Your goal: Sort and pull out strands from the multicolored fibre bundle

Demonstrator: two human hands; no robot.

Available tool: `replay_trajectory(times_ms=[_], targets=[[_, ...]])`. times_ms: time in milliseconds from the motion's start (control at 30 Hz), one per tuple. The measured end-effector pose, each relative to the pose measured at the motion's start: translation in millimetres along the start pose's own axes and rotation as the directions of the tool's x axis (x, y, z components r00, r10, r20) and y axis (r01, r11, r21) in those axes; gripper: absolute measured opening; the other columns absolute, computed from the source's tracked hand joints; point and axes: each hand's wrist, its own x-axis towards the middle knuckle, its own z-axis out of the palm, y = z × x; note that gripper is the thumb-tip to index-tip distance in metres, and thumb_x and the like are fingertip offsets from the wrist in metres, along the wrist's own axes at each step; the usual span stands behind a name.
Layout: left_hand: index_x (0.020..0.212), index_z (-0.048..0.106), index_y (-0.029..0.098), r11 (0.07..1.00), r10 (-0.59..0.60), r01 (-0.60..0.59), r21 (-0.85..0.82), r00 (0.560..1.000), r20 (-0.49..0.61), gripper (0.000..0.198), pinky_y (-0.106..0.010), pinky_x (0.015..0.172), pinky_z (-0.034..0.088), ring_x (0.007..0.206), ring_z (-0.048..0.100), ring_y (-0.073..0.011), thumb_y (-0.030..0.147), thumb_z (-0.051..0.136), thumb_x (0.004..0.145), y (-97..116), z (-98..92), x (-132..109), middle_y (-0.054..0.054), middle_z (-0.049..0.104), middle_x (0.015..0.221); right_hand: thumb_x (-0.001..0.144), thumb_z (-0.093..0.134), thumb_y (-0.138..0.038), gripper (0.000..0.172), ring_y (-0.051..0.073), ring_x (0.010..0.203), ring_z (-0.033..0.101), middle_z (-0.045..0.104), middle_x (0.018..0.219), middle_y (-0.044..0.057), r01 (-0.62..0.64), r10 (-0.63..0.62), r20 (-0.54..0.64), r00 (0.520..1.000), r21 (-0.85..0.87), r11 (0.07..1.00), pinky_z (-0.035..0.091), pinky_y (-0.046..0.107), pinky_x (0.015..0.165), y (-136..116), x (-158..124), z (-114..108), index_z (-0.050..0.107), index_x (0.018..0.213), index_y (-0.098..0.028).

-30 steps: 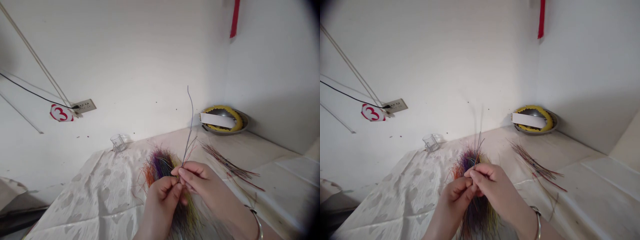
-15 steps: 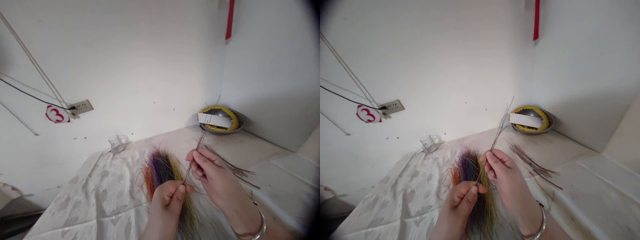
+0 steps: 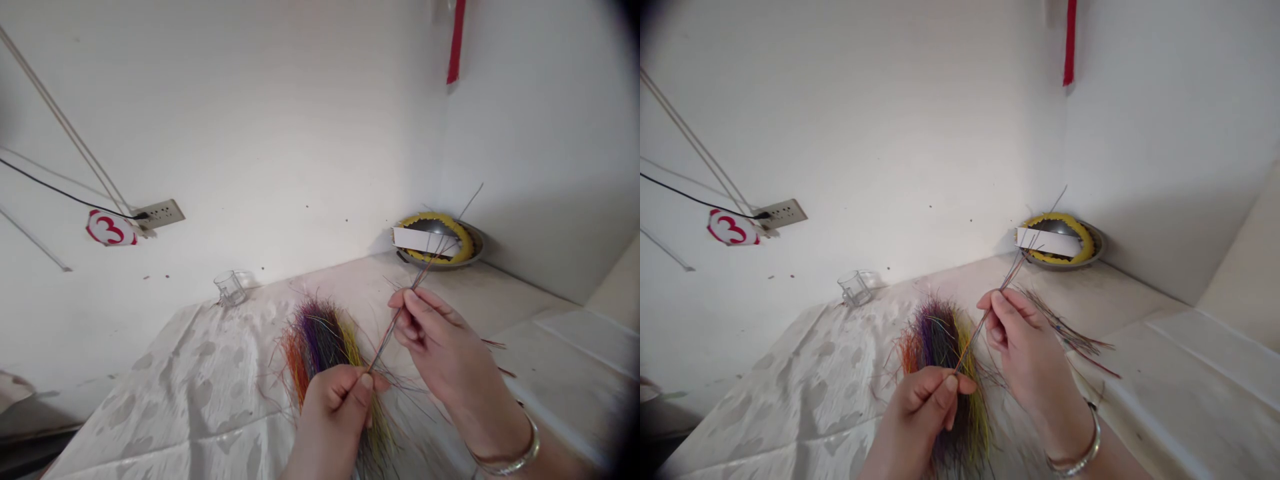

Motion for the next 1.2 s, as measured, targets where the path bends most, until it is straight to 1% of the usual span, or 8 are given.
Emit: replay_trajectory(times_ms=[200, 333, 400, 467, 633, 733, 967, 1200], targets=[[0.076, 0.075, 0.019, 0.967, 0.125, -0.117, 0.228, 0.992, -0.019, 0.032, -0.027, 0.061, 0.042, 0.066, 0.058, -0.0182, 0.038, 0.052, 0.089, 5, -25.9, 3, -0.005, 0.065, 0.068, 0.079, 0.067, -0.034, 0.016, 0.011, 0.050, 0.034, 0.046, 0.055, -0.003, -0.008, 0.011, 0.025, 1.000, -0.125, 0.992, 0.025, 0.024, 0.045, -13, 3, -5, 0.067, 0.069, -0.022], [0.103, 0.071, 0.024, 0.969, 0.205, -0.145, 0.200, 0.924, -0.323, 0.025, -0.036, 0.093, 0.041, 0.103, 0.059, -0.0244, 0.036, 0.055, 0.087, 7, -46.8, 2, -0.007, 0.070, 0.106, 0.085, 0.059, -0.040, 0.025, 0.012, 0.052, 0.038, 0.049, 0.057, -0.002, -0.049, 0.110, 0.154, 0.982, -0.352, 0.935, 0.028, 0.025, 0.047, -11, -3, -4, 0.067, 0.075, -0.019], [0.106, 0.069, 0.024, 0.994, 0.111, -0.098, 0.057, 0.949, -0.295, 0.028, -0.037, 0.095, 0.040, 0.105, 0.059, -0.0236, 0.040, 0.052, 0.090, 8, -43.5, -1, -0.007, 0.069, 0.110, 0.089, 0.054, -0.038, 0.027, 0.012, 0.055, 0.043, 0.051, 0.059, -0.002, -0.026, 0.160, 0.243, 0.957, -0.478, 0.878, 0.032, 0.025, 0.050, -7, -9, 3, 0.067, 0.077, -0.018], [0.106, 0.067, 0.023, 0.992, 0.042, -0.059, -0.109, 0.987, -0.152, 0.030, -0.035, 0.095, 0.041, 0.103, 0.059, -0.0214, 0.041, 0.049, 0.092, 11, -32.2, -5, -0.006, 0.068, 0.109, 0.090, 0.051, -0.033, 0.029, 0.013, 0.058, 0.046, 0.052, 0.059, -0.002, 0.056, 0.171, 0.331, 0.928, -0.577, 0.815, 0.035, 0.025, 0.055, -4, -15, 12, 0.065, 0.070, -0.018], [0.098, 0.064, 0.019, 0.946, 0.019, -0.038, -0.323, 0.998, -0.063, 0.021, -0.023, 0.066, 0.044, 0.068, 0.055, -0.0115, 0.036, 0.055, 0.089, 11, -5.0, -4, -0.001, 0.062, 0.081, 0.091, 0.046, -0.035, 0.032, 0.014, 0.054, 0.053, 0.050, 0.056, -0.003, 0.060, 0.270, 0.415, 0.869, -0.629, 0.775, 0.040, 0.025, 0.052, -1, -24, 24, 0.057, 0.065, -0.020], [0.090, 0.061, 0.017, 0.899, -0.032, 0.003, -0.439, 0.998, -0.059, 0.026, -0.019, 0.045, 0.027, 0.048, 0.035, -0.0061, 0.042, 0.059, 0.086, 7, -2.1, -1, 0.004, 0.051, 0.065, 0.091, 0.045, -0.032, 0.034, 0.014, 0.054, 0.053, 0.050, 0.054, -0.003, 0.102, 0.239, 0.432, 0.869, -0.630, 0.769, 0.040, 0.025, 0.054, -2, -24, 24, 0.055, 0.061, -0.020], [0.069, 0.054, 0.017, 0.879, -0.029, -0.046, -0.475, 0.988, -0.151, 0.030, -0.021, 0.043, 0.017, 0.045, 0.025, -0.0061, 0.042, 0.067, 0.079, 6, -2.7, 0, 0.009, 0.038, 0.052, 0.084, 0.054, -0.028, 0.015, 0.017, 0.070, 0.057, 0.062, 0.072, 0.001, 0.093, 0.211, 0.404, 0.890, -0.614, 0.784, 0.044, 0.028, 0.063, -4, -23, 24, 0.067, 0.083, -0.021], [0.068, 0.054, 0.017, 0.880, -0.033, -0.056, -0.471, 0.984, -0.177, 0.036, -0.019, 0.042, 0.017, 0.043, 0.025, -0.0048, 0.048, 0.071, 0.074, 4, 1.9, 0, 0.010, 0.037, 0.049, 0.081, 0.056, -0.026, 0.014, 0.014, 0.063, 0.049, 0.053, 0.065, -0.003, 0.093, 0.178, 0.373, 0.911, -0.604, 0.791, 0.040, 0.026, 0.059, -1, -24, 23, 0.056, 0.068, -0.020]])
